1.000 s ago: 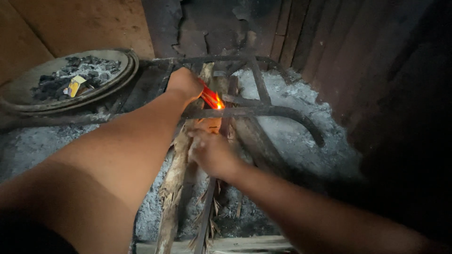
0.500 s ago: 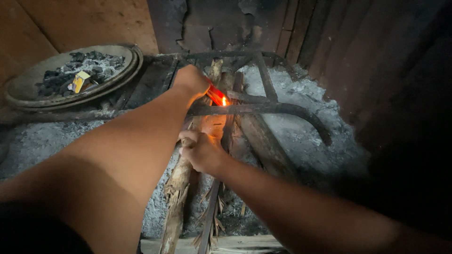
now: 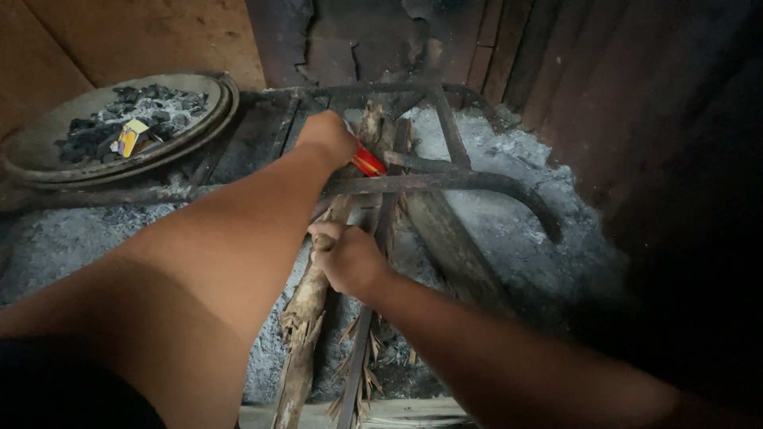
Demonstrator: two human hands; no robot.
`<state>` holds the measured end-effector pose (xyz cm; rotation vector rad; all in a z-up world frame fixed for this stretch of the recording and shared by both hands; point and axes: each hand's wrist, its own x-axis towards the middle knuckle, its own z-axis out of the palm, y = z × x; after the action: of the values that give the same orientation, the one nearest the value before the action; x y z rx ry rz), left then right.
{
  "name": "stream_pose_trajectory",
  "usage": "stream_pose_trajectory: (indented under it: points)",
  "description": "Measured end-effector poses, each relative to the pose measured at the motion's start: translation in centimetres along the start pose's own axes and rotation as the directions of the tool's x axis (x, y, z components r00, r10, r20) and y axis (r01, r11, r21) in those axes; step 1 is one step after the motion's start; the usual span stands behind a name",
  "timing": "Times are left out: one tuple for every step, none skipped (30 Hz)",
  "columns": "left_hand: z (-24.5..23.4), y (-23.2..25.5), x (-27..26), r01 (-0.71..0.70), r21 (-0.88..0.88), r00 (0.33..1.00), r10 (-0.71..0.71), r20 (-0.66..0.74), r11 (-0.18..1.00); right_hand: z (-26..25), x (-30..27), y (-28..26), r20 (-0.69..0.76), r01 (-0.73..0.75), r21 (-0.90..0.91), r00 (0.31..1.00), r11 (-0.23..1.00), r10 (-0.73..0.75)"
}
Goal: Start a fire using matches and organic kindling (bark and sticks) in an outdoor stove.
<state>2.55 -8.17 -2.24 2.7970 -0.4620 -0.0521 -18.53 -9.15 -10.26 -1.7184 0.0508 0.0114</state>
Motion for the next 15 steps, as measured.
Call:
stream_pose_trajectory:
  points:
    - [-0.5, 0.3, -0.7, 0.000, 0.000, 1.000, 0.000, 0.000, 1.000, 0.1, 0.1, 0.3, 0.000, 0.000, 0.000, 1.000, 1.000, 0.000]
    - [-0.9, 0.5, -1.4, -0.006, -0.009, 1.000, 0.006, 0.017, 1.000, 0.2, 0.3, 0.5, -0.030, 0.039, -0.051, 0.999, 0.998, -0.041]
    - [-1.4, 0.8, -2.2, -0.011, -0.018, 0.999, 0.012, 0.034, 1.000, 0.3, 0.4, 0.8, -0.059, 0.076, -0.103, 0.995, 0.992, -0.083]
    - [-1.7, 1.0, -2.6, -0.012, -0.019, 0.999, 0.012, 0.033, 1.000, 0.3, 0.1, 0.2, -0.059, 0.078, -0.104, 0.995, 0.992, -0.084]
    - [-1.9, 1.3, -3.0, -0.009, -0.010, 1.000, 0.009, 0.019, 1.000, 0.2, -0.2, -0.4, -0.057, 0.035, -0.133, 0.997, 0.991, -0.043]
    - [-2.1, 1.5, -3.4, -0.006, -0.002, 1.000, 0.006, 0.006, 1.000, 0.1, -0.5, -1.1, -0.056, -0.009, -0.162, 0.998, 0.987, 0.000]
    - [-2.1, 1.5, -3.4, -0.007, -0.003, 1.000, 0.007, 0.005, 1.000, 0.1, -0.7, -1.4, -0.056, -0.008, -0.162, 0.998, 0.987, -0.001]
    - [-2.1, 1.3, -3.4, -0.039, -0.004, 0.999, 0.039, -0.022, 0.999, 0.1, -0.9, -1.7, -0.062, -0.019, -0.161, 0.998, 0.987, 0.009]
    - [-2.1, 1.2, -3.4, -0.070, -0.004, 0.996, 0.070, -0.049, 0.998, 0.1, -1.1, -2.1, -0.067, -0.030, -0.159, 0.998, 0.987, 0.020]
    - [-2.1, 1.2, -3.4, -0.070, -0.003, 0.996, 0.070, -0.051, 0.998, 0.2, -0.8, -1.4, -0.067, -0.029, -0.159, 0.998, 0.987, 0.019]
    - [-2.1, 1.2, -3.4, -0.068, -0.019, 0.995, 0.066, -0.073, 0.998, 0.2, -0.4, -0.7, -0.094, 0.052, -0.204, 0.993, 0.978, -0.073]
    - [-2.0, 1.2, -3.5, -0.066, -0.035, 0.994, 0.062, -0.093, 0.997, 0.3, 0.0, 0.1, -0.116, 0.130, -0.250, 0.980, 0.959, -0.163]
    - [-2.0, 1.2, -3.6, -0.065, -0.034, 0.994, 0.062, -0.094, 0.997, 0.3, 0.2, 0.6, -0.115, 0.131, -0.250, 0.980, 0.959, -0.164]
    - [-2.1, 1.2, -3.7, -0.064, -0.035, 0.994, 0.061, -0.092, 0.997, 0.3, 0.4, 1.1, -0.114, 0.179, -0.290, 0.969, 0.940, -0.220]
    - [-2.2, 1.3, -3.8, -0.063, -0.036, 0.994, 0.060, -0.090, 0.997, 0.3, 0.7, 1.6, -0.110, 0.226, -0.328, 0.955, 0.917, -0.275]
